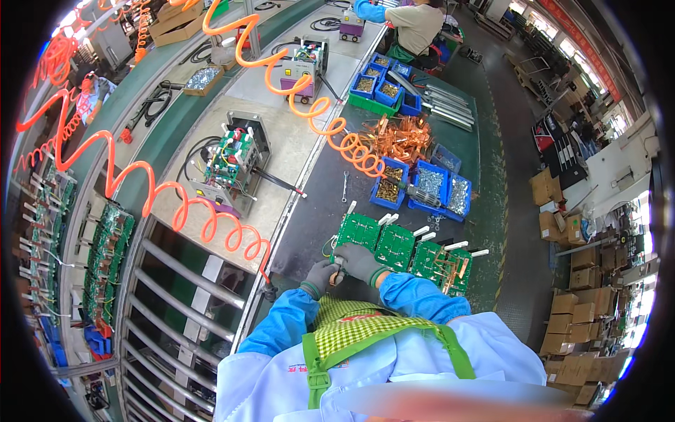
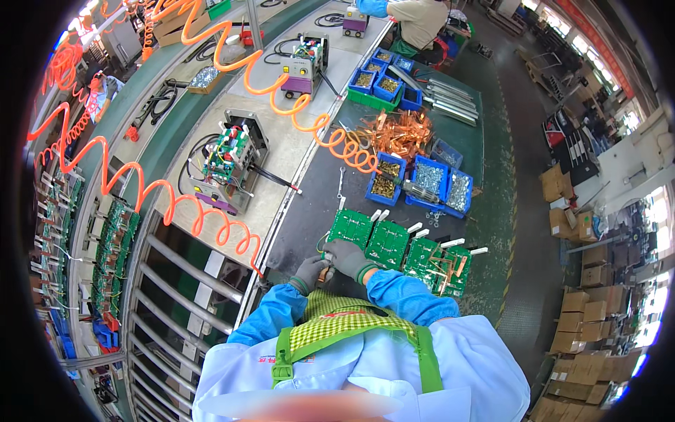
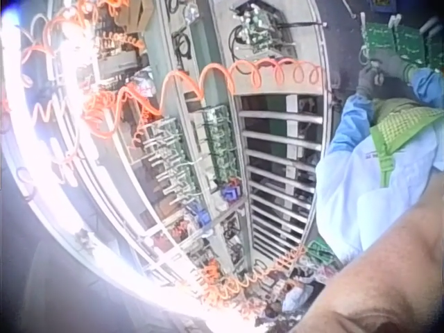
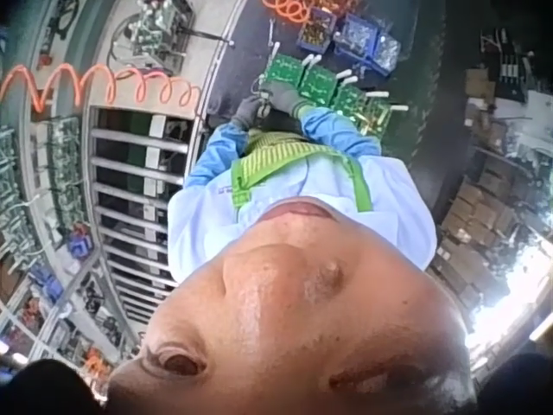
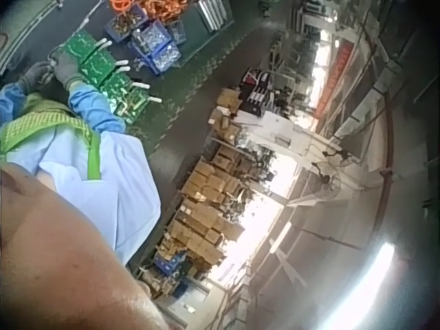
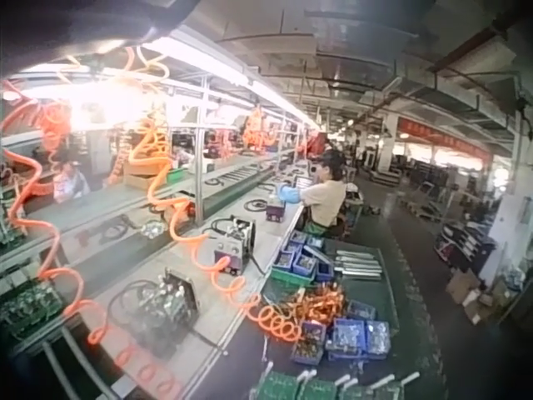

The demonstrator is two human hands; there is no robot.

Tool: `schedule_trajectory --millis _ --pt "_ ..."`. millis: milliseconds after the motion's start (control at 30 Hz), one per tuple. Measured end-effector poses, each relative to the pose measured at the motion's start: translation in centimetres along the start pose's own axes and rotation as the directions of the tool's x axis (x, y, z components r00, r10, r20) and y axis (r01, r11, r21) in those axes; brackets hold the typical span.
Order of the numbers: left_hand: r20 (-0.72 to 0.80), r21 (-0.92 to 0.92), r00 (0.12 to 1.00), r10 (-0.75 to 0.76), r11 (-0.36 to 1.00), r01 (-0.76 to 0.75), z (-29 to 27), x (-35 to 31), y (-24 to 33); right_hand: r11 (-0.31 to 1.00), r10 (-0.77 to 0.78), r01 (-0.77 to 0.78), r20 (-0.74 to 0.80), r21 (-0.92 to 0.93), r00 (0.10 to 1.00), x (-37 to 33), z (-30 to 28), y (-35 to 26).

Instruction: Assembling components and copper connectors onto green circuit boards at a factory workstation.

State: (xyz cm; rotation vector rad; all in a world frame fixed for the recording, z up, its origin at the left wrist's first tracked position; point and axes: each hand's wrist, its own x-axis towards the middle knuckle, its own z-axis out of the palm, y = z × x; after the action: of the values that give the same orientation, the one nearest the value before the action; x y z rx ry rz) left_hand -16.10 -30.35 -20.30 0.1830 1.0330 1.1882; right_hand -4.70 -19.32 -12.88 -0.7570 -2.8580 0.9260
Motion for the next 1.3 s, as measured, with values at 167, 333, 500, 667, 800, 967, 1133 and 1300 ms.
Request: schedule_trajectory --millis 167,333,500,667,800,967,1133,1300 --pt "-0.012 -0.056 1.000 -0.004 0.998 0.003 0.9 -1.0 0.7 0.999 0.026 -0.025 -0.037 0.039 0.999 0.1 0.2 0.6" --pt "-0.001 -0.092 1.000 -0.010 0.996 0.010 0.1 -0.4 -0.3 0.994 -0.039 0.050 -0.112 0.099 0.993 -0.5 0.7 1.5" --pt "-0.103 -0.045 0.994 0.039 0.998 -0.044 0.9 0.0 -0.4 0.997 -0.076 0.074 -0.107 -0.021 0.991 -1.4 0.3 1.1" --pt "-0.095 0.041 0.996 0.000 0.999 0.004 1.2 -0.2 0.1 0.994 -0.112 0.112 -0.162 -0.010 0.980 -1.5 1.3 1.9" --pt "0.015 0.309 0.959 0.284 0.911 -0.275 -2.6 2.8 -3.7 0.991 -0.052 0.051 -0.004 -0.126 0.999 -1.2 0.5 0.6" --pt "0.024 0.045 0.990 0.137 0.989 -0.138 -1.2 1.8 -2.8 0.999 0.007 -0.010 -0.076 -0.041 0.997 -1.0 1.1 0.5" --pt "0.005 0.109 0.968 0.253 0.962 -0.252 -3.1 3.8 -5.1 0.996 -0.031 0.030 -0.013 -0.078 0.999 -1.0 0.9 0.7" --pt "0.055 0.178 0.959 0.278 0.942 -0.283 -3.1 3.4 -4.7 0.994 -0.100 0.100 -0.004 -0.037 0.995 -1.0 0.4 0.7"
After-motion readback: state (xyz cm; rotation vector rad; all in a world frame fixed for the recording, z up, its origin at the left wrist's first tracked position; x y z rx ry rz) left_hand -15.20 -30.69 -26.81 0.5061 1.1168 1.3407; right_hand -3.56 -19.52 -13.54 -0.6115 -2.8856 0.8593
